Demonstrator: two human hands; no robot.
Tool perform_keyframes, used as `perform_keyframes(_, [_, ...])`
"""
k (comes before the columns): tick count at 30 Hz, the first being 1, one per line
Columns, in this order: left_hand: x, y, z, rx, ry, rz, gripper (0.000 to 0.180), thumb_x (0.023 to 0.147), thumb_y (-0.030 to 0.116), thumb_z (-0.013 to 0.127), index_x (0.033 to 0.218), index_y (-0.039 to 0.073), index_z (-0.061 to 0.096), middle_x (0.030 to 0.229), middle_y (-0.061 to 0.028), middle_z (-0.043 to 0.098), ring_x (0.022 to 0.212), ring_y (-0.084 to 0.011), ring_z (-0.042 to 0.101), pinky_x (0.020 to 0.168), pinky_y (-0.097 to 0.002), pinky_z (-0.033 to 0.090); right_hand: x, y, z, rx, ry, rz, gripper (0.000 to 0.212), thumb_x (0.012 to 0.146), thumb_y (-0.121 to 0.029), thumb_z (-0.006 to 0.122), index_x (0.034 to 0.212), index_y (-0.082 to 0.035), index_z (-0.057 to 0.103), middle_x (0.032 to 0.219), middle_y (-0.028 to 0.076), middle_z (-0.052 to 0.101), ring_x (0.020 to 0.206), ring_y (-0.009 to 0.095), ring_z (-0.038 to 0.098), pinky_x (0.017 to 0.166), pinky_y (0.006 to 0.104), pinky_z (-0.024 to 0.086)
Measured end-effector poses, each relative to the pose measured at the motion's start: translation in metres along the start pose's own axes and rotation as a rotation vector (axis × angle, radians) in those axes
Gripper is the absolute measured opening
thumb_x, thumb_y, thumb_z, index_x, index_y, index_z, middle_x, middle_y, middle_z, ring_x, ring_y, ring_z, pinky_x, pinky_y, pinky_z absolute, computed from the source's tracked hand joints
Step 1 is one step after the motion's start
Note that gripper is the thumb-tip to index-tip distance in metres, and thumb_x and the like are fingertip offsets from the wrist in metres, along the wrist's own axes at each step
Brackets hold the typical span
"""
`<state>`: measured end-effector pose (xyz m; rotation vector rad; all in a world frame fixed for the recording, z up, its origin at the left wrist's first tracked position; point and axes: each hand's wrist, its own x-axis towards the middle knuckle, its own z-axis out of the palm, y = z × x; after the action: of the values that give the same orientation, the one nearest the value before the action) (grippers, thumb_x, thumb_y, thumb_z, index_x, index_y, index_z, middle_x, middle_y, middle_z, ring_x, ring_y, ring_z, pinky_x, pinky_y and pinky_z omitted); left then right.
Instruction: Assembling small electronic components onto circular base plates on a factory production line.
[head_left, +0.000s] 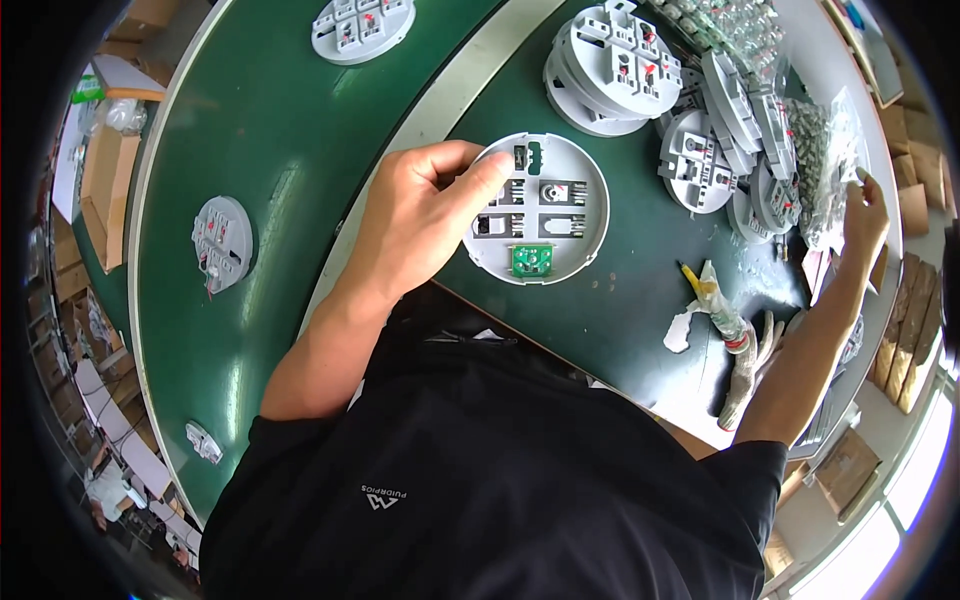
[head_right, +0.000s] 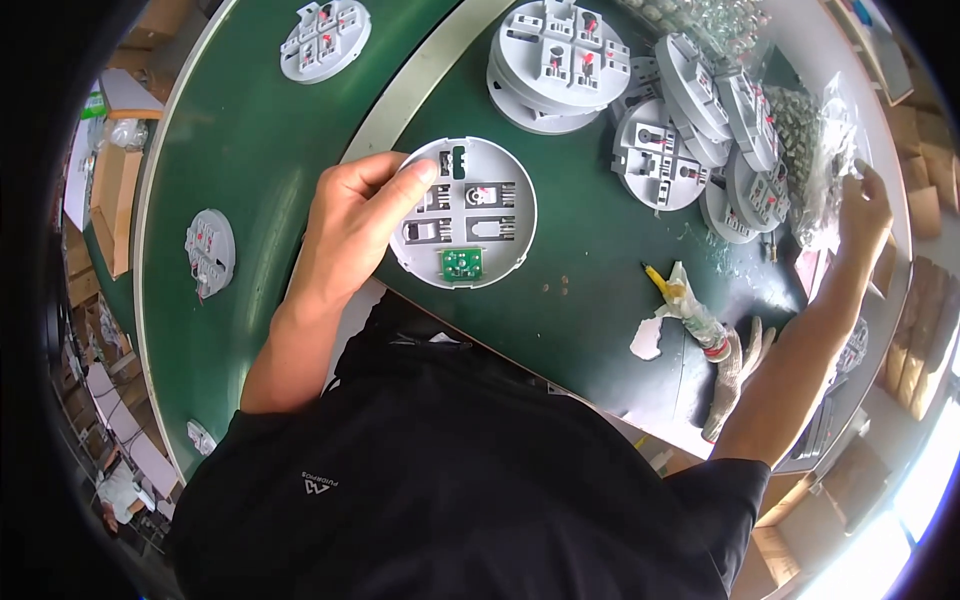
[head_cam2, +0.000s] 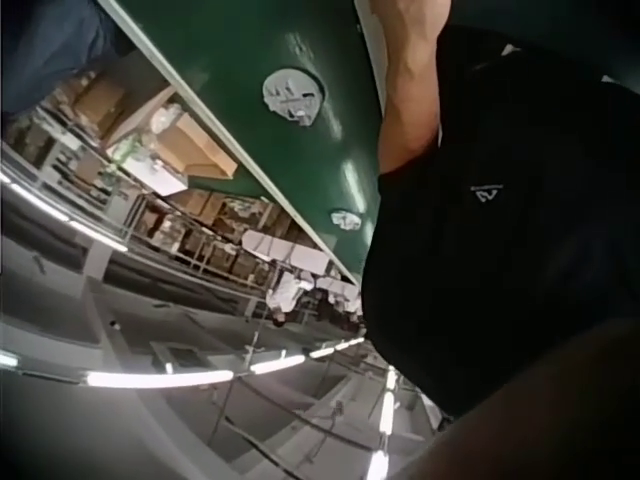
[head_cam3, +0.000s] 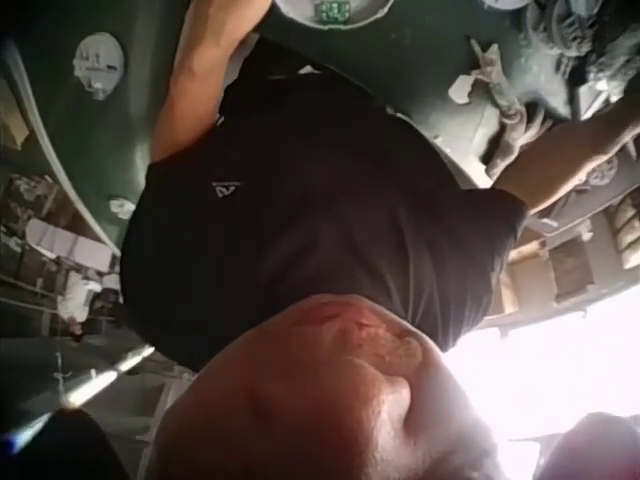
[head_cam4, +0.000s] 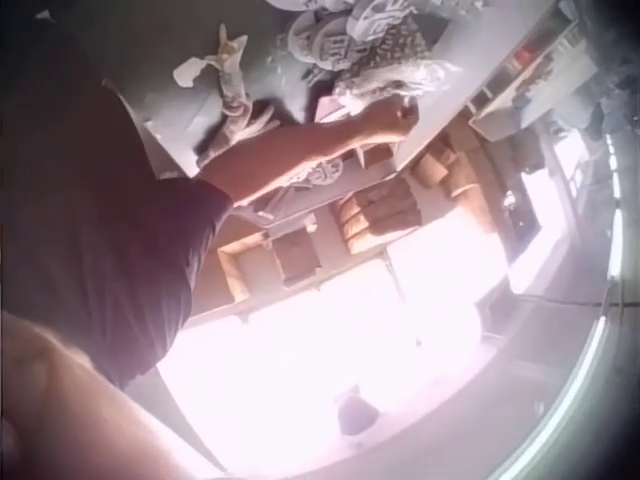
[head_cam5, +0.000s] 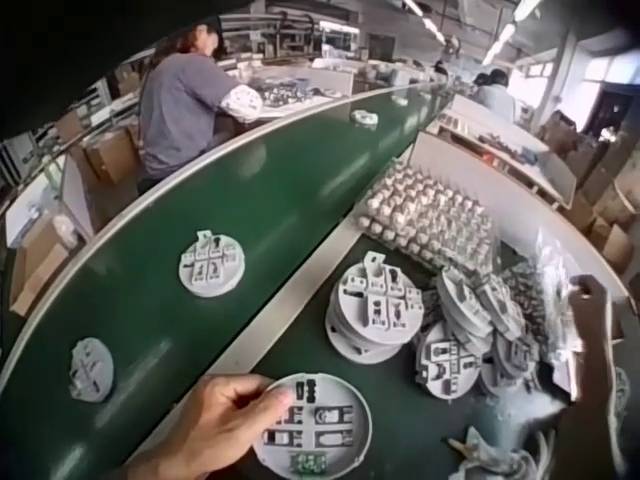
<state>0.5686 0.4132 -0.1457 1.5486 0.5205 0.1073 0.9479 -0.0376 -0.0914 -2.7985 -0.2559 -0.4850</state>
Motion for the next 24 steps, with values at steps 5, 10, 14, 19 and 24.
perform_keyframes(5, [0.002,0.001,0.003,-0.025,-0.021,0.004,0.034,0.107,0.027,0.077,0.101,-0.007,0.080,0.077,0.0015,0.070,0.071,-0.0028,0.057,0.062,-0.0246,0.046,-0.050,0.000,-0.047,0.617,-0.064,0.002,0.029,0.106,-0.004,0.064,0.132,0.003,0.073,0.100,0.004,0.072,0.077,0.009,0.060,0.073,0.0208,0.053])
perform_keyframes(10, [-0.002,-0.002,0.001,-0.021,0.006,-0.024,0.032,0.107,0.026,0.077,0.103,-0.006,0.080,0.079,0.0011,0.072,0.073,-0.0028,0.059,0.064,-0.0245,0.048,-0.198,-0.134,-0.026,1.478,-0.290,0.354,0.030,0.106,0.002,0.064,0.136,0.000,0.068,0.127,0.018,0.073,0.102,0.019,0.073,0.087,0.0259,0.063])
perform_keyframes(14, [0.002,-0.004,0.000,-0.003,-0.024,-0.013,0.031,0.107,0.025,0.077,0.104,-0.005,0.081,0.080,0.0010,0.073,0.074,-0.0030,0.059,0.065,-0.0243,0.048,-0.258,-0.198,-0.013,1.532,-0.491,0.463,0.028,0.108,0.002,0.062,0.135,-0.002,0.067,0.128,0.018,0.075,0.108,0.021,0.076,0.087,0.0272,0.063])
perform_keyframes(19, [0.002,-0.006,0.003,-0.028,-0.030,0.009,0.031,0.107,0.025,0.077,0.104,-0.005,0.081,0.081,0.0014,0.072,0.074,-0.0031,0.059,0.065,-0.0245,0.048,-0.280,-0.215,0.021,1.186,-0.481,0.256,0.024,0.107,-0.001,0.068,0.131,0.000,0.069,0.119,0.015,0.079,0.099,0.020,0.078,0.087,0.0289,0.061])
perform_keyframes(24, [0.001,-0.001,-0.003,-0.070,-0.011,0.033,0.029,0.107,0.025,0.077,0.102,-0.004,0.081,0.078,0.0017,0.071,0.074,-0.0020,0.057,0.064,-0.0252,0.047,-0.283,-0.216,0.035,0.957,-0.438,0.138,0.022,0.106,0.001,0.069,0.128,0.000,0.068,0.112,0.011,0.079,0.091,0.014,0.074,0.083,0.0278,0.059])
